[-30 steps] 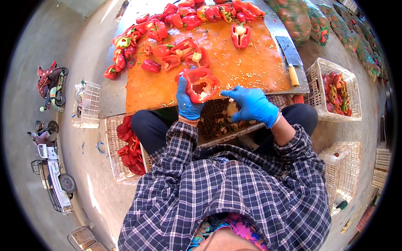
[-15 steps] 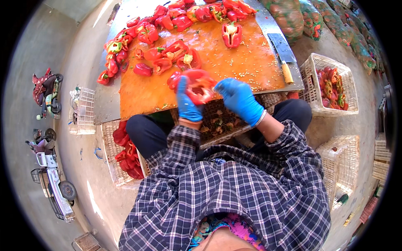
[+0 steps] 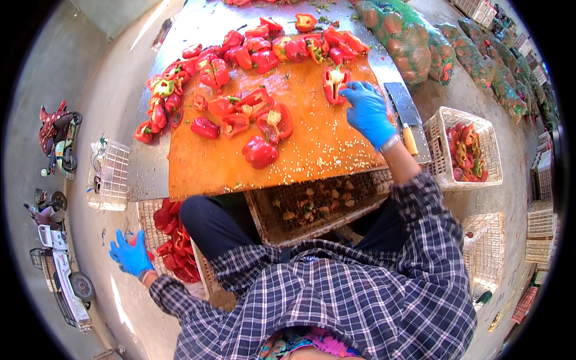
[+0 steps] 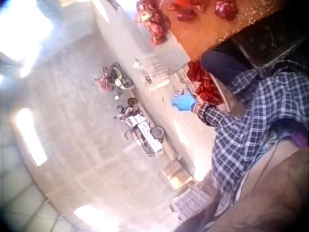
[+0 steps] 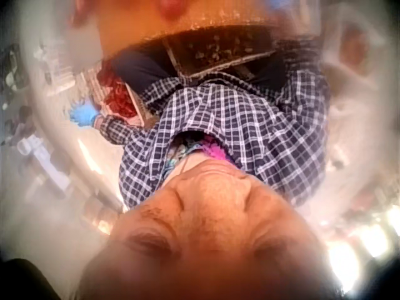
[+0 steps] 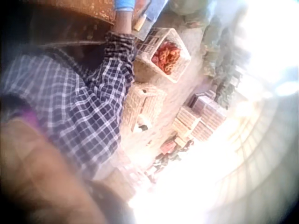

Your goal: The person removes the stems and seeds from red bell peppers by hand. They place the cleaned peppers into a white basket and discard the seeds and stems into a container below the table.

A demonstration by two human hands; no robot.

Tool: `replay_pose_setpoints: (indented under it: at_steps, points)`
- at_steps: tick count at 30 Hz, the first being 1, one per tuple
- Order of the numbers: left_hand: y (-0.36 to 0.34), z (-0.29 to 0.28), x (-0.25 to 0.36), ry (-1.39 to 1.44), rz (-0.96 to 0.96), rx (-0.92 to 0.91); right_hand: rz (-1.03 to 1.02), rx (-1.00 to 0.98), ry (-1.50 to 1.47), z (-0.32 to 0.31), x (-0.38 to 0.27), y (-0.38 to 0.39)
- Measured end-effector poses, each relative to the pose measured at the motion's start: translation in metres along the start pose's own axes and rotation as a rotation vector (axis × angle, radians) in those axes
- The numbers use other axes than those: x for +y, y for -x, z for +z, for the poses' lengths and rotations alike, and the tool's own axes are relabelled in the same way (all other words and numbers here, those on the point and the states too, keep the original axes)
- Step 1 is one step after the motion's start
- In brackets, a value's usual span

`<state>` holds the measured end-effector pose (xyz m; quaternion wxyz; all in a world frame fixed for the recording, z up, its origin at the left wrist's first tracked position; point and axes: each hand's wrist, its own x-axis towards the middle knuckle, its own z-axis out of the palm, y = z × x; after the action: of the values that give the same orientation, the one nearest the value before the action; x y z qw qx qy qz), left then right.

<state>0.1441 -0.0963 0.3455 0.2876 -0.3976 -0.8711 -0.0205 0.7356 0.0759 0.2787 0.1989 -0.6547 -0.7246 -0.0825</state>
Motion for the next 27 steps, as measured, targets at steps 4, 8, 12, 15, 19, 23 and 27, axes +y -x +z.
replay_pose_setpoints:
  at_steps: [4,8,12,15,19,23,27]
  points:
    - [-0.015,0.074,-0.005,0.819,0.019,-0.188,-0.201,0.107,0.283,0.096,0.061,-0.037]
    - [0.015,0.038,0.076,1.206,0.068,-0.341,-0.17,0.039,0.187,0.071,0.047,-0.052]
    - [0.055,-0.023,0.161,1.606,0.301,-0.516,0.23,-0.083,-0.228,0.021,-0.009,-0.023]
    - [0.1,-0.068,0.229,1.941,0.254,-0.902,0.364,-0.208,-0.863,0.008,-0.047,0.014]
    - [0.162,-0.063,0.312,2.407,0.321,-1.143,0.413,-0.211,-1.573,0.003,-0.106,0.07]
    - [0.177,-0.044,0.322,2.476,-0.081,-1.603,-0.159,-0.222,-0.784,-0.012,-0.1,0.096]
    - [0.193,-0.027,0.312,2.329,-0.195,-2.076,-0.366,-0.43,-0.481,-0.029,-0.093,0.107]
